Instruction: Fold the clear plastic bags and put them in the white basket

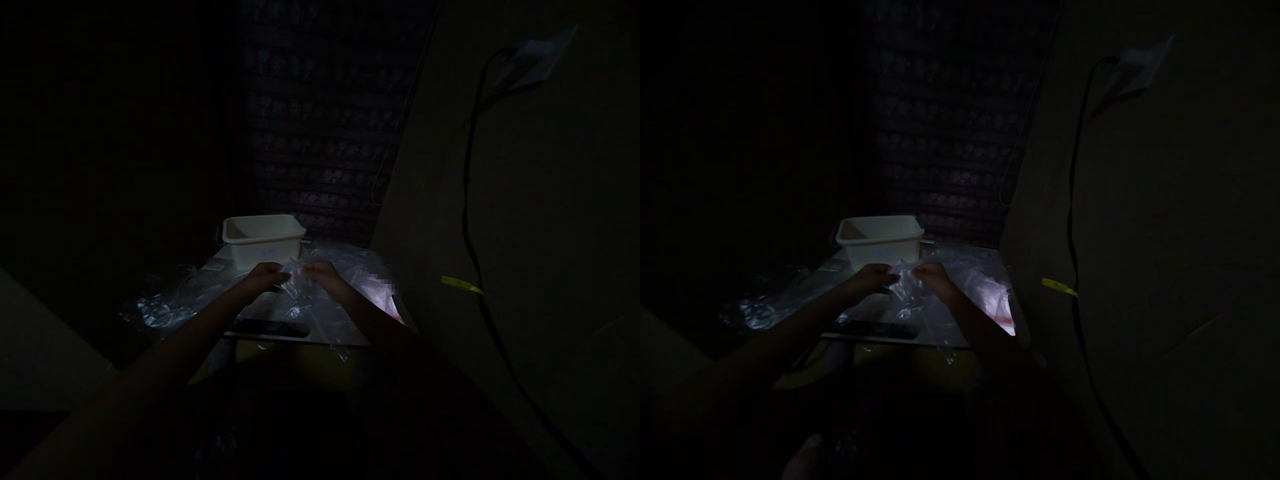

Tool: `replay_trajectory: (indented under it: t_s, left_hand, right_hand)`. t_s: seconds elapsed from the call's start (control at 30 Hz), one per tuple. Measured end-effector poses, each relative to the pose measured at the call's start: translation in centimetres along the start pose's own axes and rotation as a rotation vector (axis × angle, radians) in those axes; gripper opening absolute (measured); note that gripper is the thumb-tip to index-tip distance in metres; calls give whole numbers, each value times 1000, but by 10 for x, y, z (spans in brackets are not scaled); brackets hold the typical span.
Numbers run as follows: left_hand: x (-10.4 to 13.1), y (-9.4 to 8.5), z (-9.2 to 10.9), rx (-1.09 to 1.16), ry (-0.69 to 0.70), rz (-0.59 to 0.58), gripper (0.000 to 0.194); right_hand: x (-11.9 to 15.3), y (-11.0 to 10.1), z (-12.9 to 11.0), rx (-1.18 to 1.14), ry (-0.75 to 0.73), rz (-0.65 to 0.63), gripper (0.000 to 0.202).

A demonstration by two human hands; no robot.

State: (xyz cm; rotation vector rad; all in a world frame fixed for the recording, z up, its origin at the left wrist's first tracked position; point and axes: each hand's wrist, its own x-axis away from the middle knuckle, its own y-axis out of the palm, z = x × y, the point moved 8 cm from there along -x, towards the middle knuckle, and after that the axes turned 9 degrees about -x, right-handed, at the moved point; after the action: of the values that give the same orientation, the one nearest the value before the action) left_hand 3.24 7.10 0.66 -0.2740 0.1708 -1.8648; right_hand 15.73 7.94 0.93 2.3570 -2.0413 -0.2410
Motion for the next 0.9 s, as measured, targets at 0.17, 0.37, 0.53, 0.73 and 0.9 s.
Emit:
replay_trajectory:
  t_s: [0.17,0.37,0.53,0.73,0.9]
  left_hand:
    - [-2,-9,0,76,24,111,23]
    - [2,1,4,-41,17,56,22]
    - [3,-4,7,27,34,115,20]
    - [-1,-11,6,100,79,162,20]
    - [-2,-11,6,103,88,157,19]
  right_hand:
    - [2,-7,0,-7,16,46,15]
    - [3,-1,-6,-71,-7,15,17]
    - [-4,-4,0,-150,-12,34,16]
    - [-3,-7,2,-186,14,59,17]
    - [-2,-8,-2,-175,-8,83,16]
